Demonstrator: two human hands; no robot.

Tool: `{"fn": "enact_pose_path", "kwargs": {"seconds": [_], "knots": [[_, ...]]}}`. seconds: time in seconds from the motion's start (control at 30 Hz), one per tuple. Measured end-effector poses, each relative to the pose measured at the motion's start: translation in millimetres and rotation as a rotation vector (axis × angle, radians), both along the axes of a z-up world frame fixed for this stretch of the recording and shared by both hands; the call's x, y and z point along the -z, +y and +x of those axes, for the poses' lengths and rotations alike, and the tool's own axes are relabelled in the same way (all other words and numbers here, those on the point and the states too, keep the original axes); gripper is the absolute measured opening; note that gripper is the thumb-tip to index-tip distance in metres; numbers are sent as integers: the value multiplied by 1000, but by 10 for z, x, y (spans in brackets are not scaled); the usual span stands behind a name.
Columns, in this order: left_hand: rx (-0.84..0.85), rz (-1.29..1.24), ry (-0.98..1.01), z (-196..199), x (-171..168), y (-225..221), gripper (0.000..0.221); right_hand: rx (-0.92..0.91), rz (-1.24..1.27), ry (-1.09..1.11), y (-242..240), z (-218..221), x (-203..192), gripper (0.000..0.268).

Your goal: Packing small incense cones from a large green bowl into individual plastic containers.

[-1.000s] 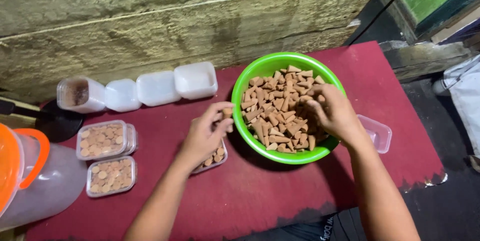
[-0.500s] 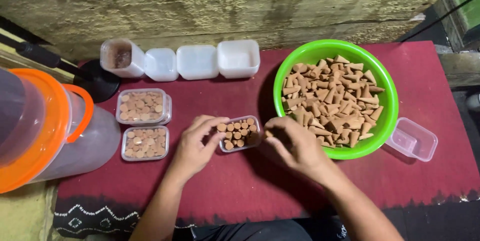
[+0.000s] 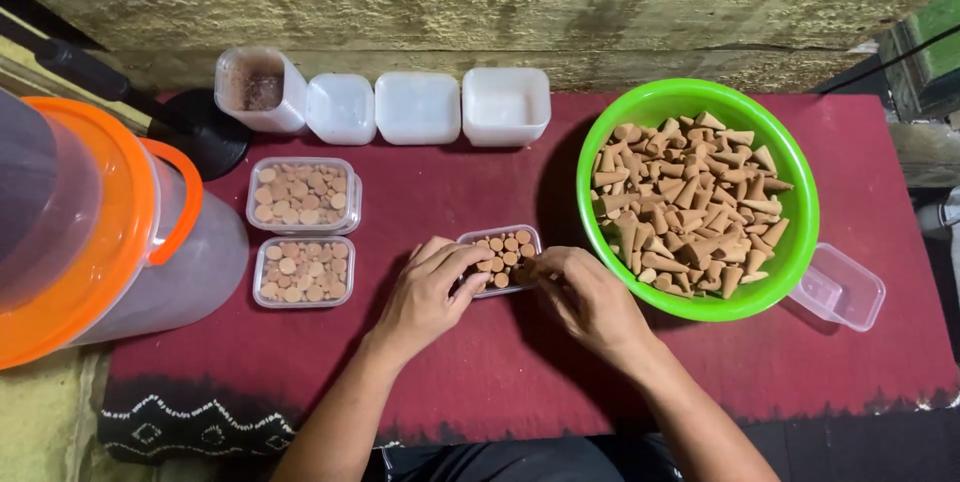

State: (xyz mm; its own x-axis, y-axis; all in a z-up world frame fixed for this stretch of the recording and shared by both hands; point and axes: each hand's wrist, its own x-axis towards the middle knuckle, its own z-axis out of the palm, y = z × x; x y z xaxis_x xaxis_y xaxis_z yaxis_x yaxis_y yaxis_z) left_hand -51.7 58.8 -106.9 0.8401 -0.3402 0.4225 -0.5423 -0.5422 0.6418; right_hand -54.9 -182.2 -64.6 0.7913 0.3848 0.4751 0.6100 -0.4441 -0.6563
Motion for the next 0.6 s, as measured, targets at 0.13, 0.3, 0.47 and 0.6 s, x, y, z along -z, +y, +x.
{"fn": "enact_pose_path", "kwargs": {"seconds": [0.13,0.3,0.47,0.6], "knots": [[-7,30,-9,-3,29,2,27,-25,18,-13,33,21,16,14],[-8,134,-88,14,27,9,18,-54,46,-10,84,20,-3,11],[-26,211,-153,26,-34,59,12,-54,57,3,72,42,-22,11],[-20,256,-102,52,73,111,6,-54,67,29,40,57,-4,11]]}}
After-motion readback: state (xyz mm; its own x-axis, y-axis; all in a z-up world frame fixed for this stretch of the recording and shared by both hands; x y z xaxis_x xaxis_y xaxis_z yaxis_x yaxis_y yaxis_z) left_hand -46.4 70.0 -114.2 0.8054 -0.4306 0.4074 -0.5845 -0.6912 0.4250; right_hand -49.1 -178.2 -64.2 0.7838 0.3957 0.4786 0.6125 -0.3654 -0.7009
